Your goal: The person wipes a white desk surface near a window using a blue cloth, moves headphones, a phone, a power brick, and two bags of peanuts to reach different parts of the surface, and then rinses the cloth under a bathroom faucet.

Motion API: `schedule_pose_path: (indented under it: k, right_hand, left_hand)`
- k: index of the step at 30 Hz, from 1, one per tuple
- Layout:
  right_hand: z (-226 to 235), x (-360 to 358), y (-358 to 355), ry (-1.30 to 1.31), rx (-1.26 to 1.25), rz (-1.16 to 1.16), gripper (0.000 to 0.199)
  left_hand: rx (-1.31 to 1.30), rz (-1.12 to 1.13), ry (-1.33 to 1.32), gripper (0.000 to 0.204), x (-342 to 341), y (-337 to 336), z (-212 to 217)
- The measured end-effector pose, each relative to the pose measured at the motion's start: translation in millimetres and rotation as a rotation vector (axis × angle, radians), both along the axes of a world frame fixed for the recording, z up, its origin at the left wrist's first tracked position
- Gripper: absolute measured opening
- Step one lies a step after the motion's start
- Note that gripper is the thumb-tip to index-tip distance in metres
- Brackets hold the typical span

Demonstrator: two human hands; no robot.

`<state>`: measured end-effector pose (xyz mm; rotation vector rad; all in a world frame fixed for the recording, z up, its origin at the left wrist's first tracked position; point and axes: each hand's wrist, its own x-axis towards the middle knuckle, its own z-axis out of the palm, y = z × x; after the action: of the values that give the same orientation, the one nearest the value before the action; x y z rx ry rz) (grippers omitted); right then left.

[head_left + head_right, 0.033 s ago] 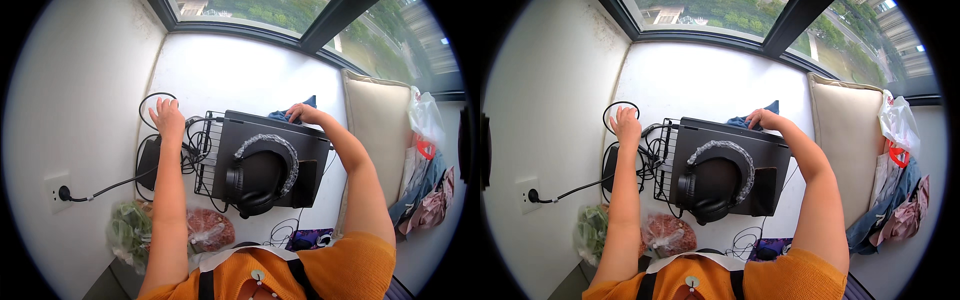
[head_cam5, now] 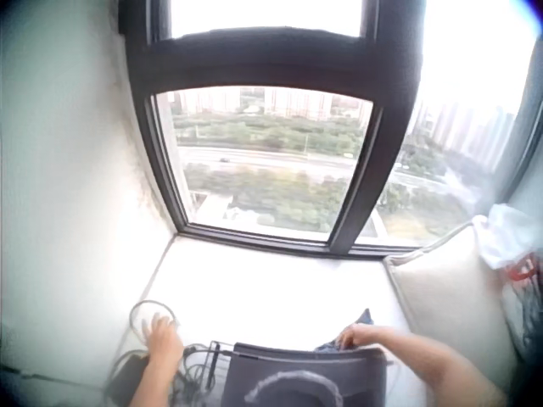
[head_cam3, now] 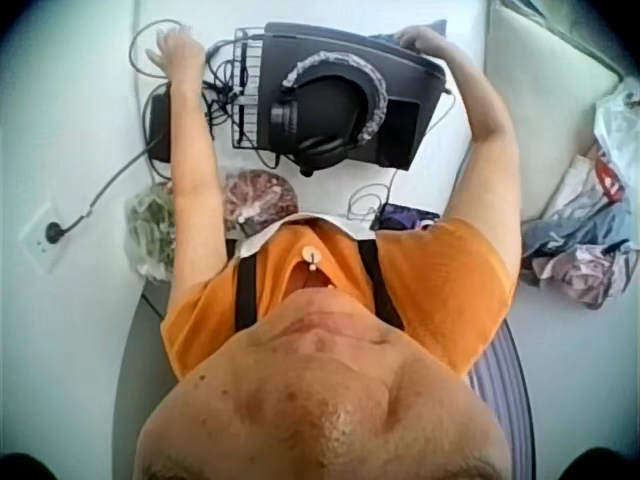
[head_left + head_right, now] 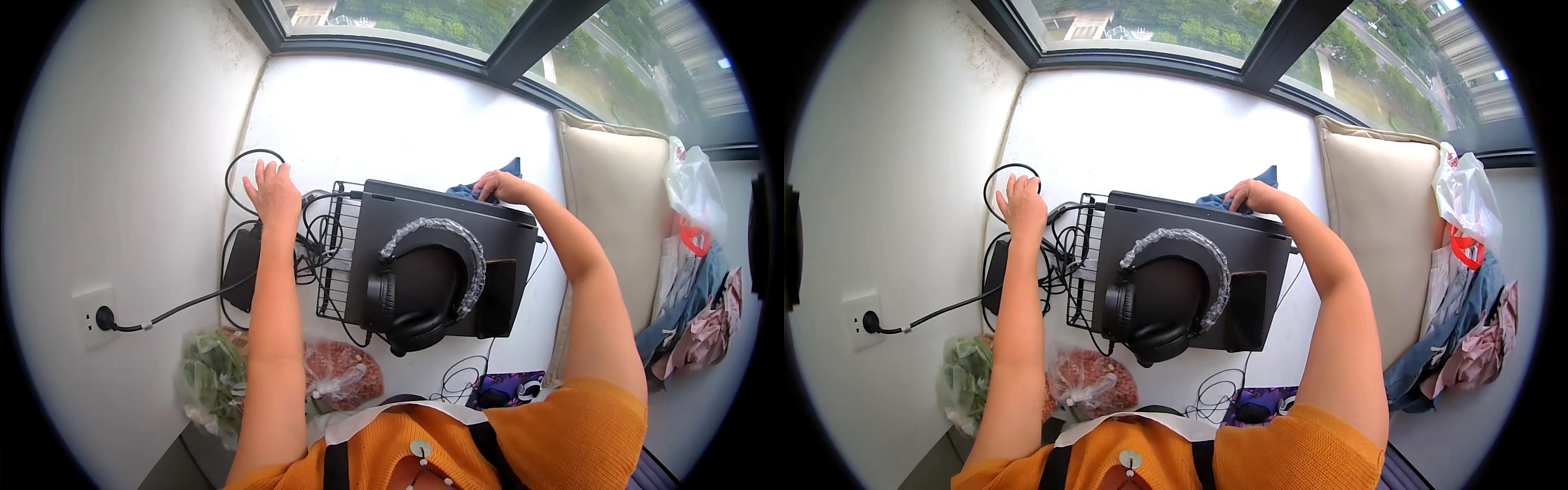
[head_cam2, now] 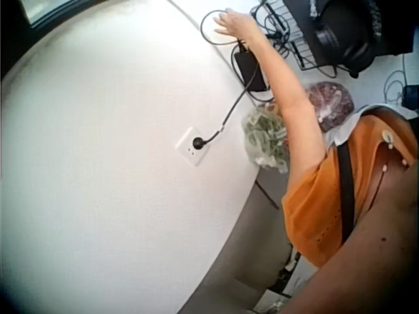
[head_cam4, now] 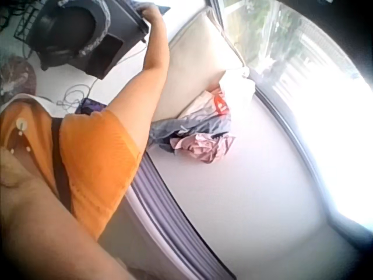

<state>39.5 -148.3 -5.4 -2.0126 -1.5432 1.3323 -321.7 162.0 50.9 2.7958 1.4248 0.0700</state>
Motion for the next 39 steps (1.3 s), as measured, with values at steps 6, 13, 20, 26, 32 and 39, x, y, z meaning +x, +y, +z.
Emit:
schedule_pose_path:
  k: [6,13,20,26,32,39]
  right_hand:
    - [6,44,-69,-0.120,-0.191,-0.104,0.041]
    - [55,42,-33,0.623,-0.098,-0.820,0.050]
    - [38,17,-17,-0.473,-0.018,-0.210,0.057]
    - [1,-59,113,-0.390,0.059,0.109,0.045]
    - [2,-93,171,-0.420,0.041,0.179,0.042]
    - [19,-25,57,-0.547,-0.157,-0.059,0.041]
  left_hand:
    - [-0.091,-0.039,0.027,0.033,9,-9,-15]
    - [-0.158,-0.043,-0.025,0.029,4,-8,-28]
    - [-0.488,-0.018,-0.273,0.026,3,12,-46]
    - [-0.851,0.040,-0.340,0.027,44,4,-26]
    - [-0.760,-0.095,-0.307,0.027,49,2,-24]
    - [-0.720,-0.081,-0.289,0.022,48,-1,-24]
